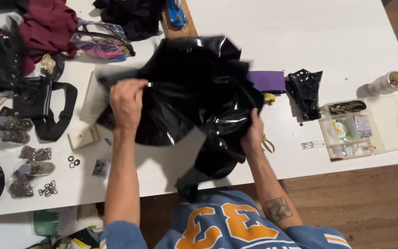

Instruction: Cutting and preparing shiny black fabric for a garment assembly task.

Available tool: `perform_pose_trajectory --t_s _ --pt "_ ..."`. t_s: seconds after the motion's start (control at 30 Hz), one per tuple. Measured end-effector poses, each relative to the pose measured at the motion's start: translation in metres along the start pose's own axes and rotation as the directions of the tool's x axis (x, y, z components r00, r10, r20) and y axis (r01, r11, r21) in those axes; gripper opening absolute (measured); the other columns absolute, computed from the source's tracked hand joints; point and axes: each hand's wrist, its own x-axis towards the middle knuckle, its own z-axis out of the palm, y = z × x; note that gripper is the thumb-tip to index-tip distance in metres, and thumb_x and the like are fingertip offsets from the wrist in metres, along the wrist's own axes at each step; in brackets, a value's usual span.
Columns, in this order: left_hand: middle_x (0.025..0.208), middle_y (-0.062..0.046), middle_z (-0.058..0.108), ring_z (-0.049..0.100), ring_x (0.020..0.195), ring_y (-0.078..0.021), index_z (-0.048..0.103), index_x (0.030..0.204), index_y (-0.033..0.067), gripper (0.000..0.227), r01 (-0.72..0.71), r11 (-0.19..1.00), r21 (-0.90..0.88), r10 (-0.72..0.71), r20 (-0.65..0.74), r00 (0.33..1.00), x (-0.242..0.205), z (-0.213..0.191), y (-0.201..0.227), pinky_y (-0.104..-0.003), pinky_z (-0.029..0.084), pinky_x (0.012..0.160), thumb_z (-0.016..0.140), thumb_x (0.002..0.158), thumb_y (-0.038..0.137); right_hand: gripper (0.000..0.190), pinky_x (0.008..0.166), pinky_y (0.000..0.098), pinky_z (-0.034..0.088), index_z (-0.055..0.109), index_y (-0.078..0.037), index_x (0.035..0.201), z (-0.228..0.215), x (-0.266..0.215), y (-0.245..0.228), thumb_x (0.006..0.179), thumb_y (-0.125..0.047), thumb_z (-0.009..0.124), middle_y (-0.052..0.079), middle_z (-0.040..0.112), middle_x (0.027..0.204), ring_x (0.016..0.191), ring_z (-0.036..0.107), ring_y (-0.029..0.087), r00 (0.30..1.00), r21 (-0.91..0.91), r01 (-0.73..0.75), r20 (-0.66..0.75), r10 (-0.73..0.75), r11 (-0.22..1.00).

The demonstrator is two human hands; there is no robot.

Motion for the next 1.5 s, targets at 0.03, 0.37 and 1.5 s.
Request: perform_pose_trajectory --t_s 0.03,0.37,1.5 --pt "0.105 -0.008 0.074 0.068 0.104 -0.0284 0.076 0.103 0.0069 0.016 -0.043 0.999 0.015 0.044 -0.028 0.999 0.016 0.0 -0.003 -0.043 0.049 0.096 0.069 0.09 0.0 0.035 0.089 0.0364 0.055 0.058 -0.001 0.127 0.014 -0.01 -0.017 0.112 -0.032 0.054 0.008 0.066 0.116 0.103 0.064 0.021 0.996 0.096 -0.074 -0.039 0.078 0.993" --pt "0.124 -0.007 0.07 0.059 0.127 -0.0286 0.075 0.117 0.0096 0.033 -0.32 0.903 0.287 0.33 0.013 0.944 0.058 0.09 0.005 -0.053 0.03 0.118 0.075 0.084 0.009 0.035 0.078 0.0485 0.064 0.051 -0.004 0.134 -0.072 -0.056 0.062 0.103 -0.019 0.057 0.011 0.059 0.107 0.087 0.065 0.023 0.906 -0.065 -0.417 0.059 0.42 0.907" --pt "0.141 -0.013 0.057 0.047 0.138 -0.0319 0.068 0.125 0.0133 0.054 -0.028 0.987 0.16 -0.089 0.672 0.735 -0.219 -0.025 0.091 -0.051 0.031 0.115 0.064 0.072 0.001 0.008 0.075 0.0254 0.055 0.055 -0.003 0.113 -0.158 0.045 -0.008 0.115 -0.01 0.056 0.005 0.063 0.099 0.088 0.063 0.012 0.978 -0.51 0.202 0.055 -0.202 0.836"
